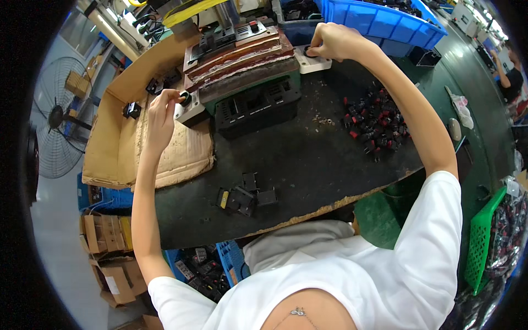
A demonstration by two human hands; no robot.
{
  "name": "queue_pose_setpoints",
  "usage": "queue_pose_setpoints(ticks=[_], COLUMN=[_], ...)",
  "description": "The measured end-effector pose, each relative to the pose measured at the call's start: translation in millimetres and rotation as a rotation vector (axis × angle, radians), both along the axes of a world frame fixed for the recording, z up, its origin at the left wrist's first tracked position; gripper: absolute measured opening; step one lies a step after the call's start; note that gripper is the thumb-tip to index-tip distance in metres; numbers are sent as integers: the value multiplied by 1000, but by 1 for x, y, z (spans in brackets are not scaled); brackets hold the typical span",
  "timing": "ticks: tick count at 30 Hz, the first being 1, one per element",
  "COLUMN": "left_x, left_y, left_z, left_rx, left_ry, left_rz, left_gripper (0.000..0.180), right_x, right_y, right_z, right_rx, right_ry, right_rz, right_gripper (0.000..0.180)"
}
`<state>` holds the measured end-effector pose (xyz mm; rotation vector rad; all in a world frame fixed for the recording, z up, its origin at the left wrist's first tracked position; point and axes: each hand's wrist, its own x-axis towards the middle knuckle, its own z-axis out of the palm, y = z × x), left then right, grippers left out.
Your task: Assembling plastic housings and internal components of an electronic device using a manual press machine.
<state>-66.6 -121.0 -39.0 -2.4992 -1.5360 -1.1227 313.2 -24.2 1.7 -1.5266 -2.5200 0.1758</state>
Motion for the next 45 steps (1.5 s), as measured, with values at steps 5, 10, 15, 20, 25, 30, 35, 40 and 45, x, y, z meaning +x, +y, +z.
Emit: queue_pose_setpoints(ticks=[5, 10, 15, 20, 25, 30, 35, 40, 45], left_x=[1, 3, 12, 13, 15, 14, 10, 9, 13], left_y=[-1, -3, -11, -12, -12, -12, -13, -32, -64], left_z=[-1, 0, 6, 5, 6, 6, 8, 24, 32], left_rx=[3, -8, 88, 114, 98, 111, 93, -41, -35], left_ry=[-1, 37, 181, 227, 242, 257, 254, 40, -152], left_rz=[3, 42, 61, 69, 68, 66, 73, 150, 131], left_gripper=[7, 7, 10, 11, 12, 12, 13, 28, 30], right_x=[-14, -24, -23, -25, -22, -25, -25, -25, -25], right_y=[-4, -3, 2, 1, 2, 1, 5, 3, 2], right_z=[13, 15, 10, 9, 6, 8, 6, 8, 8], right_rx=[-70, -26, 29, 26, 31, 38, 20, 19, 5], right_ry=[-59, -103, -106, -68, -65, -78, -71, -45, -70], right_rz=[30, 19, 7, -14, -5, -20, -28, -20, -37], right_gripper=[28, 35, 39, 39, 38, 40, 40, 42, 42])
